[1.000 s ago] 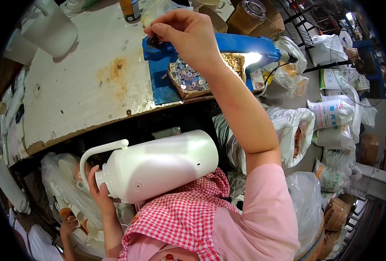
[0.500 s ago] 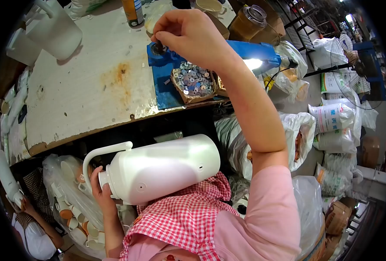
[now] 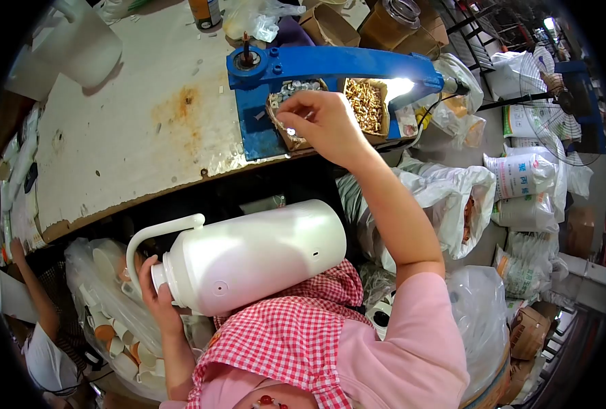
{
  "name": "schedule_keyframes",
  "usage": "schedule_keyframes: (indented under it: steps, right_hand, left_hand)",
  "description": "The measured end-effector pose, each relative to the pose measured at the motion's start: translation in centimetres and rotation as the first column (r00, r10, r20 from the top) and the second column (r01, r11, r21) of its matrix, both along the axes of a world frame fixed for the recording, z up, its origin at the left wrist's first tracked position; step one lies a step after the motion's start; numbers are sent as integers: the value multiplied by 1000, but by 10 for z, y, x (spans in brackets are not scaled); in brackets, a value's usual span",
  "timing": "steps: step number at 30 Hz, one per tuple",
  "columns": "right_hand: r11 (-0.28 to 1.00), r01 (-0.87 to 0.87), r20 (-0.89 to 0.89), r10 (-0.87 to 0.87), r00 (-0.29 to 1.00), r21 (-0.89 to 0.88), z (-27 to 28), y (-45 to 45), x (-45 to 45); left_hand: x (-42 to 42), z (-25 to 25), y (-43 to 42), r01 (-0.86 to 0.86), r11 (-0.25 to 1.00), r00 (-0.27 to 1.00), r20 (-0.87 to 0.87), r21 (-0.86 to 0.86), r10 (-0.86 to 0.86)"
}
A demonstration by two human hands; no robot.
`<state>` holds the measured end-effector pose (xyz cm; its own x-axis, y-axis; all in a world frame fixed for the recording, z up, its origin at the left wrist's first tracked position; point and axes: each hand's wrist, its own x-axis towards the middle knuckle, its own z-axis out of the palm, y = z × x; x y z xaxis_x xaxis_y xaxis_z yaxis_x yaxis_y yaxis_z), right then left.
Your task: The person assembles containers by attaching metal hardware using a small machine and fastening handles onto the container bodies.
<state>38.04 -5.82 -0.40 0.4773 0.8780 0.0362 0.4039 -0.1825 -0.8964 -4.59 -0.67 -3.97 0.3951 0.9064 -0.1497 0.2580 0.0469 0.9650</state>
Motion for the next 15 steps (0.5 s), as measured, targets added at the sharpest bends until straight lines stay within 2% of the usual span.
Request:
schedule_keyframes:
  steps: [2,4,5,7,11,13,15]
  right_hand:
    - [995,52,403,-13,915,-87,-26,9,11]
    - [999,-11,626,31,779,-36,-41,21,19]
    - [999,-13,621,30,783,-32,-44,24,21]
    - [991,-92,744,133,655,-97,-46,30,25]
    - [991,-110,741,134,658,-81,-41,24,26]
    - [998,-14,521,44,852,-62,-41,18,28]
    - [998,30,470,-3,883,-49,-37,12,27]
  left_hand:
    - [5,5,3,9,1000,1000,-19,5,-9]
    - [6,6,4,11,1000,999,-33,-11,-11]
    - [6,7,4,6,1000,999,-42,-30,-8]
    - [1,3,3,8,1000,999,-37,-21,-9]
    - [6,7,1,-7,1000,999,-31,-20,6]
    - [6,6,2,-10,1000,999,-34,-20,10]
    - [7,4,3,-2,1000,999,-32,-21,1]
